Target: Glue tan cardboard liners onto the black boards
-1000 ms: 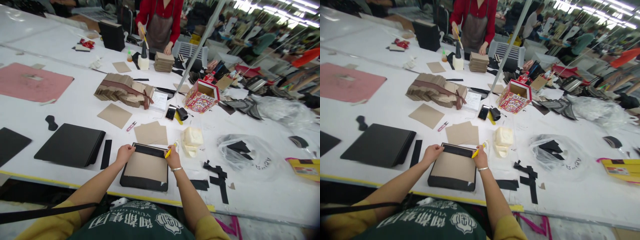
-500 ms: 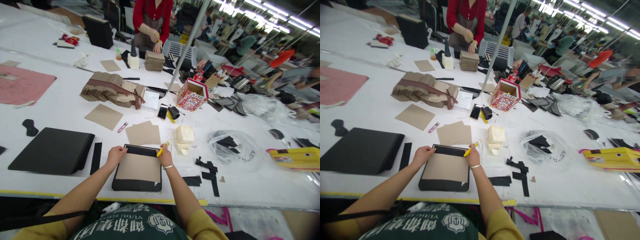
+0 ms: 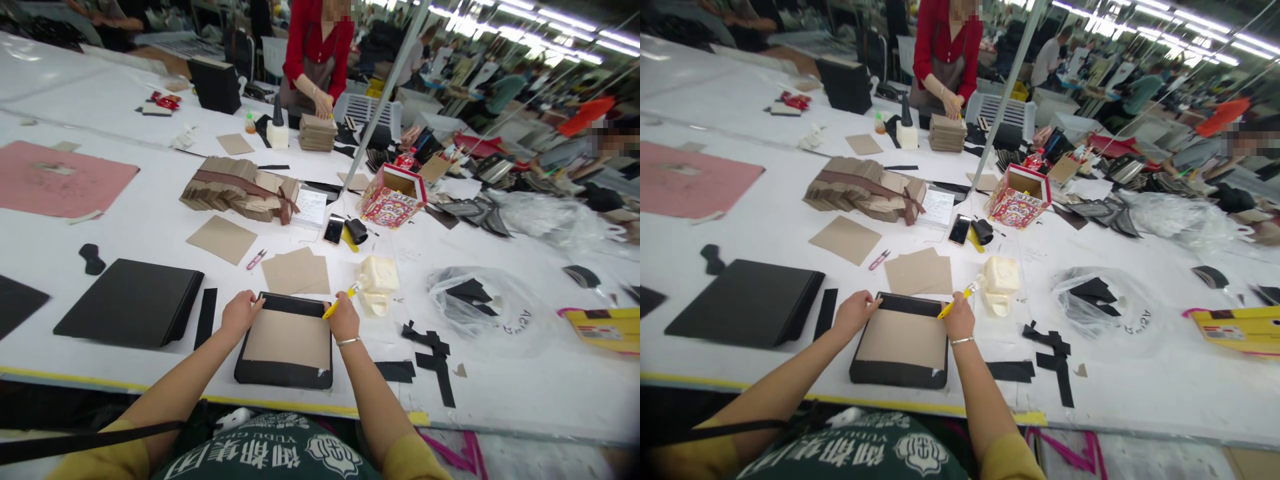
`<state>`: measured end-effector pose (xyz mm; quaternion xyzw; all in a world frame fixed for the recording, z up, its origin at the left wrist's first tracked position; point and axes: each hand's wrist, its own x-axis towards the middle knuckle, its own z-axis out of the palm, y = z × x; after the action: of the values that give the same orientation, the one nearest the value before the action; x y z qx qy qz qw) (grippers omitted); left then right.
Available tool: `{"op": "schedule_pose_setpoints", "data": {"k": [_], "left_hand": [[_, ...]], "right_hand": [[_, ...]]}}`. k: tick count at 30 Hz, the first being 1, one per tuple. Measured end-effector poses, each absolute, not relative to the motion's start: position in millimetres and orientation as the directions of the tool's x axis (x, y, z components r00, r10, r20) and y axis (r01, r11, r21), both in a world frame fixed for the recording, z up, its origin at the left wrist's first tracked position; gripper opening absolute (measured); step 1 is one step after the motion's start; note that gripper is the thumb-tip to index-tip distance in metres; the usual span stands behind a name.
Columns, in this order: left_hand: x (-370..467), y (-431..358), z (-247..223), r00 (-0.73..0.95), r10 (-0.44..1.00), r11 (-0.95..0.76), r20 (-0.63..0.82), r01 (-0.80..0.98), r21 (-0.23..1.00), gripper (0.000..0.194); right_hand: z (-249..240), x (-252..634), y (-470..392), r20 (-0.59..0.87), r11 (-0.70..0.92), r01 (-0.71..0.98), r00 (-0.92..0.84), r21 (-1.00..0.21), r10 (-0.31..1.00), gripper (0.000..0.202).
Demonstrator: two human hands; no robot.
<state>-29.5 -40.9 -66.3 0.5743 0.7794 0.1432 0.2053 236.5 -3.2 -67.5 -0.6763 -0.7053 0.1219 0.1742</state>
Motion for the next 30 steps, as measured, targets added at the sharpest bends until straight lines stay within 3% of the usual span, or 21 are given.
{"op": "schedule_pose_setpoints", "data": {"k": [2, 4, 7, 10, 14, 19, 23, 27, 30], "left_hand": [[-21.7, -48.4, -65.1, -0.127, 0.991, 0.098, 0.034, 0.89, 0.446, 0.035], [-8.9, -56.0, -67.9, 0.113, 0.987, -0.154, 0.116, 0.877, 0.455, 0.041], [6.5, -64.7, -78.5, 0.407, 0.91, -0.396, 0.078, 0.799, 0.452, 0.058], [2.8, -69.7, -89.1, 0.421, 0.907, -0.39, 0.01, 0.831, 0.396, 0.067], [-20.5, -77.5, -90.1, 0.311, 0.95, -0.292, -0.018, 0.907, 0.303, 0.066], [-62.3, -94.5, -74.2, 0.077, 0.988, -0.109, 0.133, 0.963, 0.245, 0.054], [-137.5, -105.4, -64.3, -0.301, 0.929, 0.261, 0.217, 0.946, 0.195, 0.055], [-240.1, -116.8, -54.1, -0.745, 0.664, 0.731, 0.058, 0.664, 0.158, 0.086], [-297.6, -127.9, -38.0, -0.841, 0.527, 0.846, -0.121, 0.506, 0.167, 0.1]], "right_hand": [[-68.6, 233.9, -13.5, 0.175, 0.2, 0.877, -0.135, -0.436, 0.975, 0.022], [-72.1, 224.8, -26.0, 0.212, 0.401, 0.787, -0.34, -0.468, 0.916, 0.017], [-82.1, 211.3, -40.8, 0.213, 0.563, 0.671, -0.533, -0.483, 0.819, 0.023], [-91.3, 218.3, -45.9, 0.186, 0.534, 0.702, -0.512, -0.471, 0.838, 0.028], [-85.4, 252.9, -46.5, 0.185, 0.487, 0.752, -0.455, -0.444, 0.871, 0.028], [-53.5, 274.7, -53.7, 0.27, 0.373, 0.791, -0.271, -0.484, 0.924, 0.034], [-40.7, 272.7, -61.0, 0.274, 0.293, 0.788, -0.165, -0.541, 0.948, 0.031], [-41.1, 267.1, -65.1, 0.214, 0.283, 0.782, -0.194, -0.555, 0.957, 0.031], [-40.9, 263.7, -63.7, 0.161, 0.26, 0.78, -0.205, -0.57, 0.965, 0.032]]}}
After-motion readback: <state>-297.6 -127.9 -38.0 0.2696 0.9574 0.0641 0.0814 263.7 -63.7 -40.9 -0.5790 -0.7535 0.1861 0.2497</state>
